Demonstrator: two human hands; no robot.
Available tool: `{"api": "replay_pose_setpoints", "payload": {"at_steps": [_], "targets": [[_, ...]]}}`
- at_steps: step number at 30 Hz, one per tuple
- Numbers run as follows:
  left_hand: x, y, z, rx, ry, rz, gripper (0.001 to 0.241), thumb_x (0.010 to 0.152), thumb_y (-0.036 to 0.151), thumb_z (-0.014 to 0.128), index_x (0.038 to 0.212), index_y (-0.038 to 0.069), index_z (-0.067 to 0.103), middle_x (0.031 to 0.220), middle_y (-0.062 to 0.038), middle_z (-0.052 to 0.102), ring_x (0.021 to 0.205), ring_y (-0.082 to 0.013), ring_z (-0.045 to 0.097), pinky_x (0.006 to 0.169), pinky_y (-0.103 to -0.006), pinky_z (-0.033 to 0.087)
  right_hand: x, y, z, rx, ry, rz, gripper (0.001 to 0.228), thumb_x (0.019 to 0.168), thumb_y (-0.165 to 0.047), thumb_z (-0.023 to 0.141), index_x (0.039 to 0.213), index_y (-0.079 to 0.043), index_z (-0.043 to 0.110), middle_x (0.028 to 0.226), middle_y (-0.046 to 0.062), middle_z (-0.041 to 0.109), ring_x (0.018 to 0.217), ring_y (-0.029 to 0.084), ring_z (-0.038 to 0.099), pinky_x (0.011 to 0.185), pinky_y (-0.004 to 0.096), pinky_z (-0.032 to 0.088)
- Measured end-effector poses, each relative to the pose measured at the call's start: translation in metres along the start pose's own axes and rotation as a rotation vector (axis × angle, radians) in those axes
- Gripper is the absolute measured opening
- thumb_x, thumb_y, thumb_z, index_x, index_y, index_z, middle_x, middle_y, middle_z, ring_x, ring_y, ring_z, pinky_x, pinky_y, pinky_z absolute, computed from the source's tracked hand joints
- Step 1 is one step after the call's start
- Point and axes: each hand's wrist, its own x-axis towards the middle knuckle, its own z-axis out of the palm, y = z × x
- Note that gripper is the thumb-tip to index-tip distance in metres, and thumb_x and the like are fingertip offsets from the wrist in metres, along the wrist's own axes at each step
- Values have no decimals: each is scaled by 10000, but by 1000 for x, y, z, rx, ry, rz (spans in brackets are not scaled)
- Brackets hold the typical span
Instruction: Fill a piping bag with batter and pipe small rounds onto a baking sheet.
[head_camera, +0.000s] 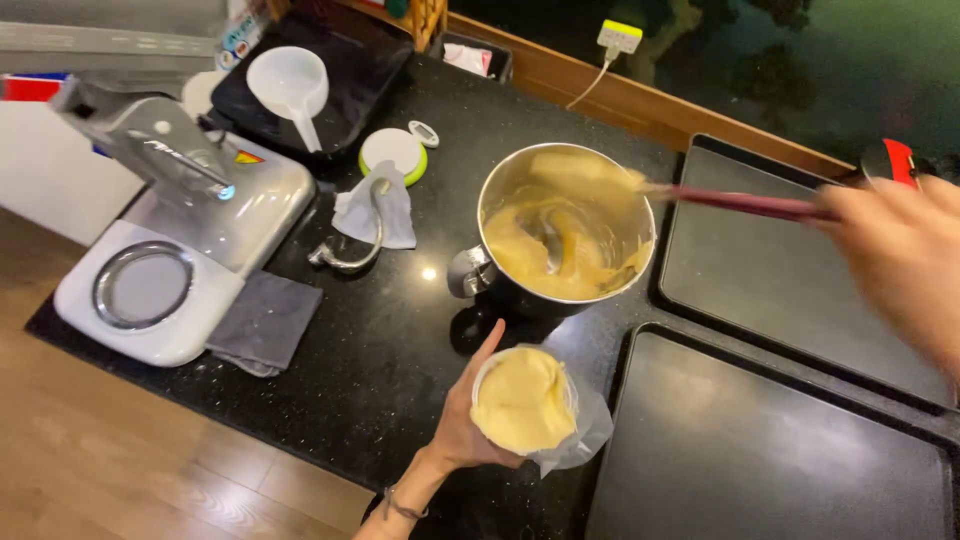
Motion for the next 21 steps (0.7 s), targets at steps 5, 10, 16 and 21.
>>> {"api": "replay_pose_setpoints", "payload": {"at_steps": [5,10,16,21], "targets": [[9,-53,8,-97,-85,-112,1243,533,274,970,1590,42,357,1733,-199,275,1360,-282,626,1211,-396,499,81,-95,25,-871,172,-741,371,900,-264,621,1257,-167,596,829,-55,639,701,96,654,622,245,506],[28,-89,-4,86,-44,58,1160,501,379,999,1498,41,511,1736,-316,193,1563,-383,418,1242,-433,452,147,-87,82,-534,56,-861,241,980,-358,558,1118,-161,579,760,-24,635,631,153,670,533,286,485],[31,-98,-9,122,-113,64,1209,482,500,997,1498,57,513,1644,-220,363,1664,-440,171,1311,-538,299,134,-88,85,-250,-384,-563,346,967,-578,520,1034,-251,611,615,-25,647,435,203,636,413,373,461],[28,-94,-6,133,-141,93,1211,478,462,991,1515,54,517,1511,-87,626,1704,-455,86,1345,-584,196,79,-82,96,31,-231,-390,347,870,-562,629,902,-218,658,602,28,684,481,275,648,444,422,472]]}}
